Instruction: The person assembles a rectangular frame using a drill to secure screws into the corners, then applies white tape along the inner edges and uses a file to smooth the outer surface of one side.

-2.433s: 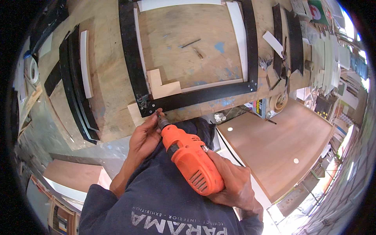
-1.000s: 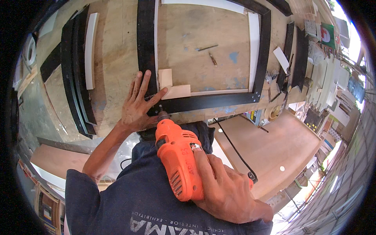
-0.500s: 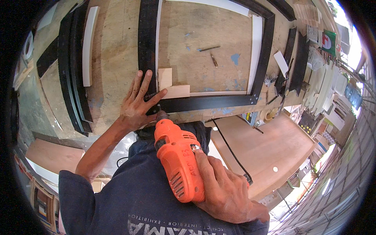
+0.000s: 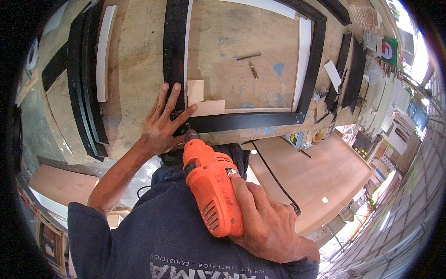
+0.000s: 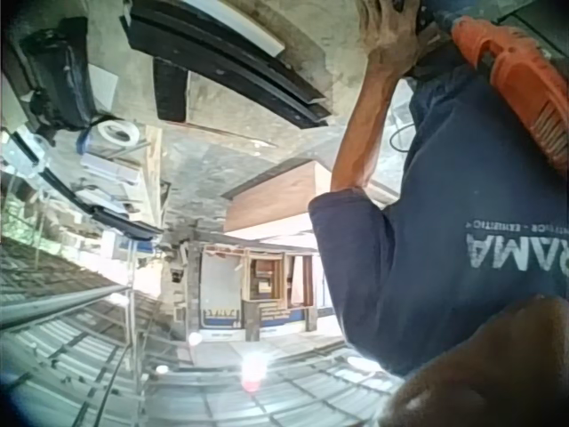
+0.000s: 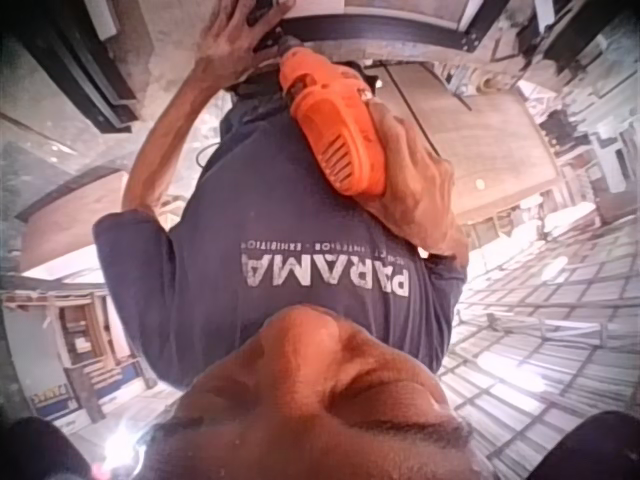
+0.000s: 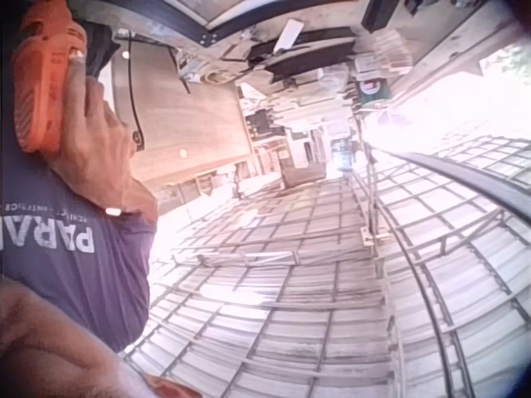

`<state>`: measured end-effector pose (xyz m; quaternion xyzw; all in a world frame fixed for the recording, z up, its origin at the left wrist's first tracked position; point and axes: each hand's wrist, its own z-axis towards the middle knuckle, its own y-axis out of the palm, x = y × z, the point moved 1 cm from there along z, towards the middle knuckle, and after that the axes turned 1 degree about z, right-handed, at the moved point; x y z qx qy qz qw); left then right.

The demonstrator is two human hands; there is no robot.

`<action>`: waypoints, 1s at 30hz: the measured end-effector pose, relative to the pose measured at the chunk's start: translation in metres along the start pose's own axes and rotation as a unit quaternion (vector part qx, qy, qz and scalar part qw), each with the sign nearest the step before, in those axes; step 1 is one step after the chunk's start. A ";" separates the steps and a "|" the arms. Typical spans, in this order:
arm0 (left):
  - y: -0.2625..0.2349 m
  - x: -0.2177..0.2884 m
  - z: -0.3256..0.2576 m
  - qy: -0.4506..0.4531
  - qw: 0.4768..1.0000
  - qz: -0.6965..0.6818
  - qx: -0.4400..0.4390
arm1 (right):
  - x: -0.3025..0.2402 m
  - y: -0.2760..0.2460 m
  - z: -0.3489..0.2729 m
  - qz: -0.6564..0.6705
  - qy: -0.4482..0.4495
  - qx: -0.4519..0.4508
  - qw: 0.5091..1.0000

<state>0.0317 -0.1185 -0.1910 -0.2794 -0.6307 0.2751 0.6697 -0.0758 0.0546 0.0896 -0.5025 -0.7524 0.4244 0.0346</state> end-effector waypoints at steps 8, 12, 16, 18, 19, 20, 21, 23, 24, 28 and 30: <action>0.000 0.001 0.003 0.004 1.000 -0.004 0.002 | 0.002 -0.002 0.003 0.002 -0.013 0.004 1.000; 0.001 -0.001 -0.001 -0.003 1.000 -0.011 -0.001 | -0.002 0.000 0.005 -0.016 -0.011 0.002 1.000; 0.000 0.000 0.000 -0.007 1.000 -0.019 -0.007 | -0.001 -0.002 0.007 -0.001 -0.006 -0.005 1.000; 0.000 0.000 0.000 -0.008 1.000 -0.021 -0.007 | 0.001 0.001 0.006 0.000 -0.012 -0.003 1.000; 0.000 0.000 0.000 -0.007 1.000 -0.018 -0.005 | 0.000 0.000 0.007 -0.004 -0.012 -0.008 1.000; 0.001 0.000 0.000 -0.007 1.000 -0.014 -0.002 | -0.001 -0.003 0.008 -0.009 -0.011 -0.014 1.000; 0.001 -0.001 0.000 -0.005 1.000 -0.012 0.001 | -0.003 -0.004 0.009 -0.014 -0.011 -0.019 1.000; 0.001 -0.001 0.000 -0.003 1.000 -0.010 0.003 | -0.004 -0.005 0.010 -0.032 -0.020 -0.022 0.999; 0.001 -0.001 0.000 -0.001 1.000 -0.009 0.004 | -0.004 -0.005 0.011 -0.040 -0.024 -0.024 0.999; 0.000 0.000 0.001 -0.003 1.000 -0.005 -0.004 | 0.000 -0.008 0.011 -0.008 -0.001 -0.011 1.000; -0.001 0.002 0.001 0.001 1.000 0.003 0.004 | 0.005 -0.001 0.007 -0.029 -0.035 0.004 0.999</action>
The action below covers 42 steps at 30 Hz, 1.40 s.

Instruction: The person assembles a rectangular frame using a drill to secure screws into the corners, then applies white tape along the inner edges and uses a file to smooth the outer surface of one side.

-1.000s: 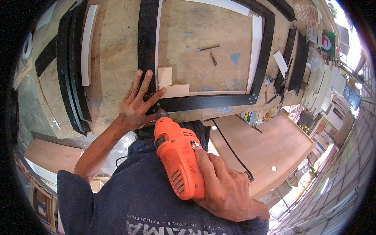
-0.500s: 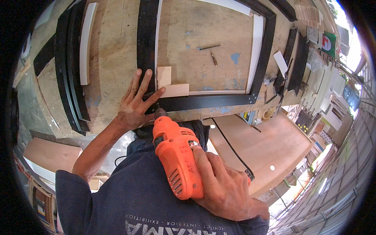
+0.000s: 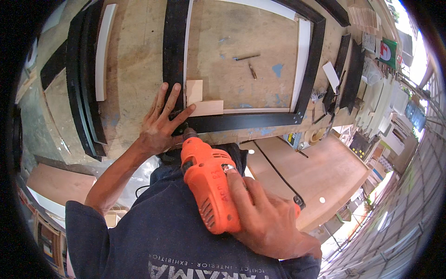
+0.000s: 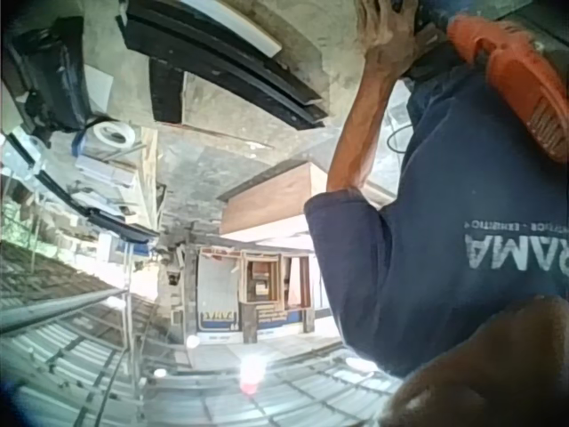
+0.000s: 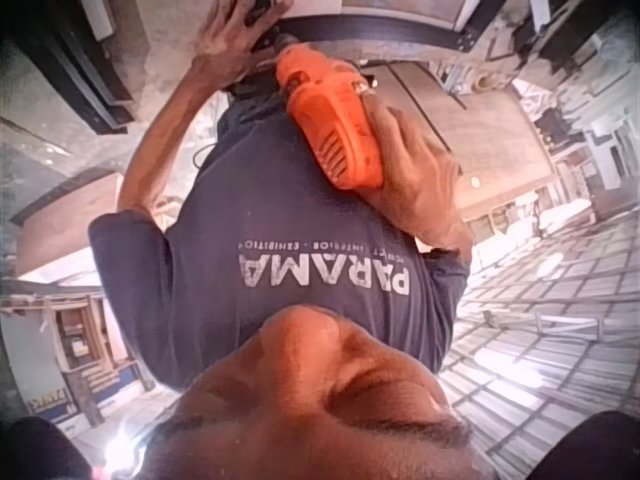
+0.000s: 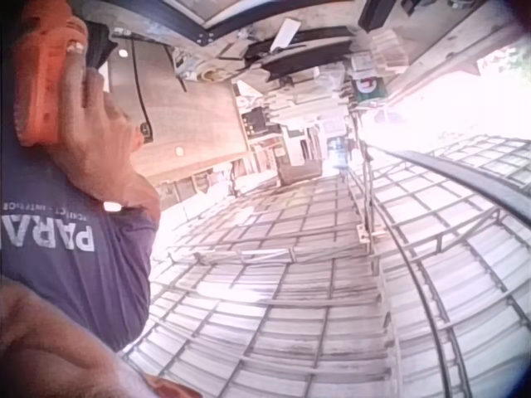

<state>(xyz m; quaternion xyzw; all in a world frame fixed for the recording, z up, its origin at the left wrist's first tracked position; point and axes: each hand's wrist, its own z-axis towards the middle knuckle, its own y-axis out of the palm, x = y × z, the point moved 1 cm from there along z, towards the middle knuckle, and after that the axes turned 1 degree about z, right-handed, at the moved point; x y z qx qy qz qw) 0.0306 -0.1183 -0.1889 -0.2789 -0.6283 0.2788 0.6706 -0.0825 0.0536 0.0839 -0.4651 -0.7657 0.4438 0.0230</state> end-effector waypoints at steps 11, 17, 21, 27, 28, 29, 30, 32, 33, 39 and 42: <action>0.000 -0.002 0.001 0.014 1.000 0.000 -0.009 | -0.002 0.001 -0.003 -0.058 -0.026 -0.010 0.998; -0.003 0.000 -0.004 0.008 1.000 0.012 -0.015 | -0.008 -0.005 -0.008 -0.146 -0.105 -0.018 0.984; -0.001 0.000 -0.005 0.014 1.000 0.018 -0.007 | 0.000 0.006 -0.027 -0.108 -0.098 0.017 0.989; -0.003 0.004 -0.002 0.022 0.998 0.055 -0.002 | 0.016 0.011 -0.089 0.023 0.010 0.152 0.988; -0.004 0.005 -0.001 0.025 0.998 0.062 0.001 | 0.024 0.018 -0.100 0.044 0.014 0.193 0.980; -0.004 0.006 0.000 0.028 0.997 0.069 0.004 | 0.030 0.023 -0.111 0.058 0.034 0.212 0.975; -0.005 0.007 0.000 0.030 0.997 0.077 0.006 | 0.036 0.029 -0.121 0.074 0.053 0.230 0.969; -0.006 0.009 0.000 0.026 0.996 0.083 -0.006 | 0.044 0.040 -0.135 0.114 0.084 0.263 0.954; -0.007 0.010 0.000 0.025 0.996 0.086 -0.015 | 0.049 0.047 -0.142 0.125 0.090 0.274 0.949; -0.013 0.001 -0.007 0.027 0.996 0.069 0.046 | 0.088 0.083 -0.156 0.157 0.107 0.294 0.937; -0.012 0.002 -0.011 0.032 0.993 0.046 0.100 | 0.107 0.086 -0.154 0.151 0.087 0.276 0.945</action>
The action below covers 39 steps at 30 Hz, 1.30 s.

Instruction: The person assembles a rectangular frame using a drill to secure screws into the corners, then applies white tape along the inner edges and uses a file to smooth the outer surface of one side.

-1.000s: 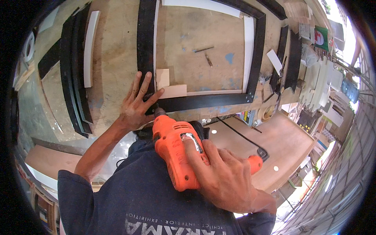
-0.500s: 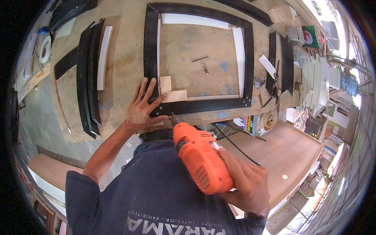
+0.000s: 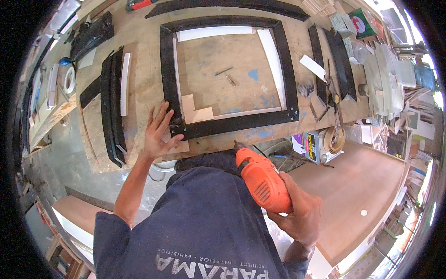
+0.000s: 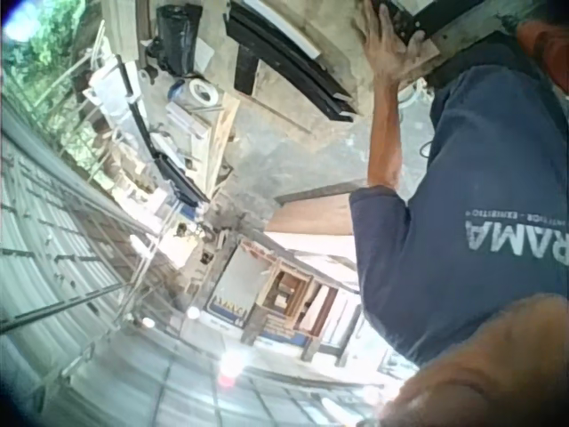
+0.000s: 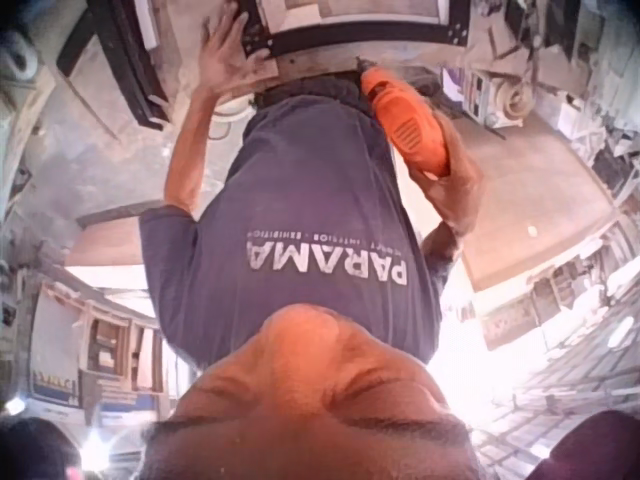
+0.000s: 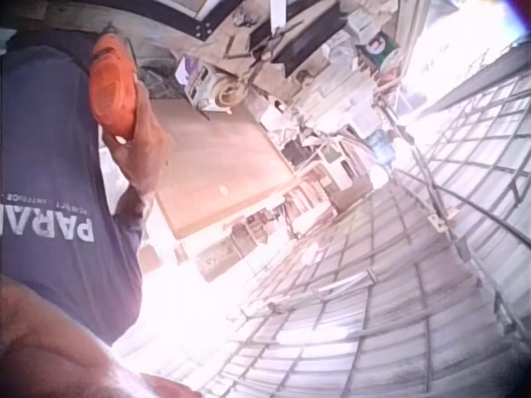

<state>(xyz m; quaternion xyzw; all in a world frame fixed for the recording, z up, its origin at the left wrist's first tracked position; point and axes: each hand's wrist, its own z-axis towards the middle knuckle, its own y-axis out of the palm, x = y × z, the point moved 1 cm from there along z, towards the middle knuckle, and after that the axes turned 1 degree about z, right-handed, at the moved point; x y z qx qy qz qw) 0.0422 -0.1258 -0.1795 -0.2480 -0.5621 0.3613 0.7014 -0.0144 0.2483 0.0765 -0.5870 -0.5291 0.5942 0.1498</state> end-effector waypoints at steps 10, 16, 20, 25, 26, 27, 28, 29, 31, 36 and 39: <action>-0.007 0.026 0.011 -0.005 0.997 0.070 0.027 | 0.030 -0.012 0.037 -0.039 -0.075 -0.117 0.990; -0.005 0.022 0.023 -0.030 0.999 0.028 -0.010 | 0.041 -0.022 0.052 -0.044 -0.116 -0.145 0.982; -0.004 0.022 0.030 -0.023 0.997 0.069 0.009 | 0.047 -0.022 0.057 -0.043 -0.130 -0.152 0.979; 0.003 0.012 0.032 -0.044 0.995 0.074 0.046 | 0.054 -0.025 0.059 -0.054 -0.119 -0.170 0.977; 0.004 0.008 0.032 -0.049 0.995 0.069 0.054 | 0.053 -0.026 0.060 -0.056 -0.114 -0.172 0.977; 0.004 0.007 0.033 -0.049 0.995 0.064 0.055 | 0.053 -0.027 0.060 -0.066 -0.110 -0.185 0.974; 0.003 0.005 0.034 -0.049 0.995 0.058 0.057 | 0.052 -0.030 0.060 -0.076 -0.106 -0.199 0.971; 0.003 0.003 0.034 -0.048 0.996 0.052 0.058 | 0.050 -0.031 0.061 -0.086 -0.101 -0.212 0.968; 0.003 -0.002 0.031 -0.076 0.993 -0.018 0.085 | 0.042 -0.029 0.061 -0.081 -0.076 -0.200 0.974; 0.003 -0.010 0.027 -0.199 0.932 -0.271 0.137 | 0.018 -0.020 0.058 -0.110 -0.031 -0.201 0.973; -0.003 -0.010 0.030 -0.193 0.941 -0.259 0.103 | 0.007 -0.013 0.056 -0.109 -0.030 -0.179 0.977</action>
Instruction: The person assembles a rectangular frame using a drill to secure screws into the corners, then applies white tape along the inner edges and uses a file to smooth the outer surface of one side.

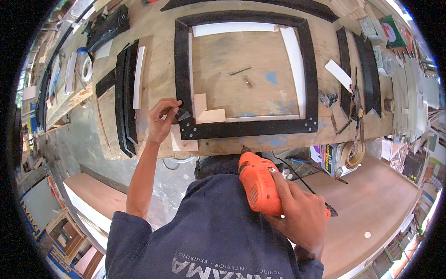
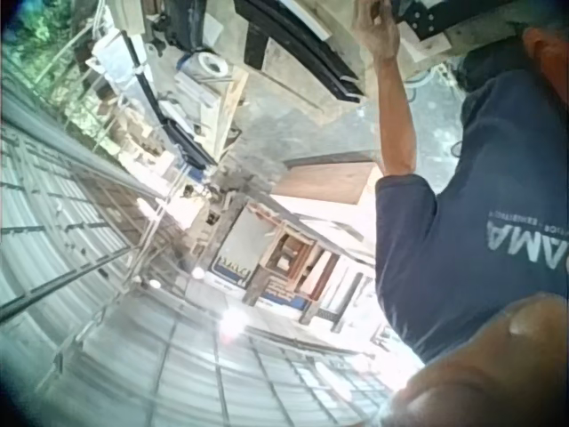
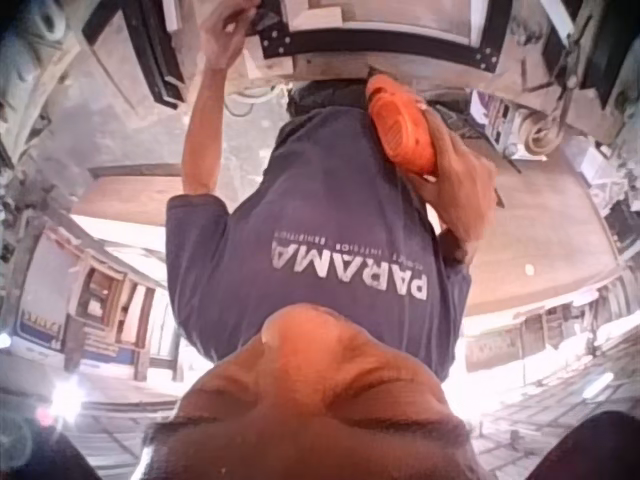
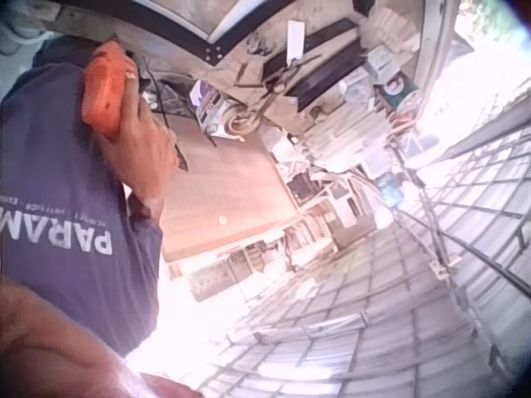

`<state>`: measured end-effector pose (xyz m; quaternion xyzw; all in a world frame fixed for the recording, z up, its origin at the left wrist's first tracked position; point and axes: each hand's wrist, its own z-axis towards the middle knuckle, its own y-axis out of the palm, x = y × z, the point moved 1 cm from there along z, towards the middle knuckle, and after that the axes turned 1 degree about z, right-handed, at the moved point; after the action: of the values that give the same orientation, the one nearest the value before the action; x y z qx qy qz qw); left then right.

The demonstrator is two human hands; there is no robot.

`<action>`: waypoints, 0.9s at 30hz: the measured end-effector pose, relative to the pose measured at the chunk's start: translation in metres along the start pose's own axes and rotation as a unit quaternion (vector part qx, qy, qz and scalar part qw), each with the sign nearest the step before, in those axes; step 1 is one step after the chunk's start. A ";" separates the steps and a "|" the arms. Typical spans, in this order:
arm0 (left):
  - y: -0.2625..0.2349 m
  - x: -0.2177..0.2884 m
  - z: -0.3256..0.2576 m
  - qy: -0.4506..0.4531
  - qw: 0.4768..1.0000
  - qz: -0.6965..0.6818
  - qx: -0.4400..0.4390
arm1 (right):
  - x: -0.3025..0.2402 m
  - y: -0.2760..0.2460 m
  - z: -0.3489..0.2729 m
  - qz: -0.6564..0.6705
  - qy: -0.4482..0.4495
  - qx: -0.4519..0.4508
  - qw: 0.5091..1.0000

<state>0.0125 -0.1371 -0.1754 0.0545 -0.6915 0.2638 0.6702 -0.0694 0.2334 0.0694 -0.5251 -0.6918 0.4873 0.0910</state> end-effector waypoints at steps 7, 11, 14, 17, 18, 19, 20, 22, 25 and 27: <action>-0.007 -0.008 0.002 0.096 0.995 0.007 -0.019 | -0.036 -0.003 0.010 -0.048 0.028 -0.006 0.998; -0.012 -0.006 0.001 0.104 0.993 0.020 -0.042 | -0.044 -0.003 0.021 -0.029 0.041 0.007 0.999; -0.014 -0.007 0.001 0.111 0.993 0.003 -0.039 | -0.050 -0.006 0.029 -0.040 0.055 0.005 0.998; -0.015 -0.007 0.007 0.118 0.992 -0.016 -0.046 | -0.051 -0.005 0.033 -0.046 0.070 0.014 0.996; -0.014 -0.005 0.009 0.120 0.991 -0.020 -0.052 | -0.050 -0.007 0.031 -0.043 0.073 0.020 0.996; -0.018 -0.005 0.008 0.126 0.991 -0.007 -0.053 | -0.057 -0.016 0.035 -0.033 0.113 -0.028 0.993; -0.025 -0.006 0.008 0.132 0.990 0.006 -0.054 | -0.058 -0.014 0.038 -0.035 0.104 -0.025 0.994; -0.035 -0.008 0.014 0.140 0.988 0.025 -0.056 | -0.062 -0.013 0.043 -0.048 0.093 -0.006 0.995; -0.056 -0.010 0.014 0.141 0.984 0.083 -0.068 | -0.063 -0.008 0.037 -0.055 0.106 -0.011 0.993; -0.061 -0.005 0.023 0.197 0.965 0.138 -0.104 | -0.063 -0.006 0.035 -0.054 0.106 -0.006 0.993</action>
<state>0.0180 -0.2006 -0.1613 -0.1648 -0.5699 0.2861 0.7524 -0.0684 0.1626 0.0808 -0.5362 -0.7083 0.4191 0.1873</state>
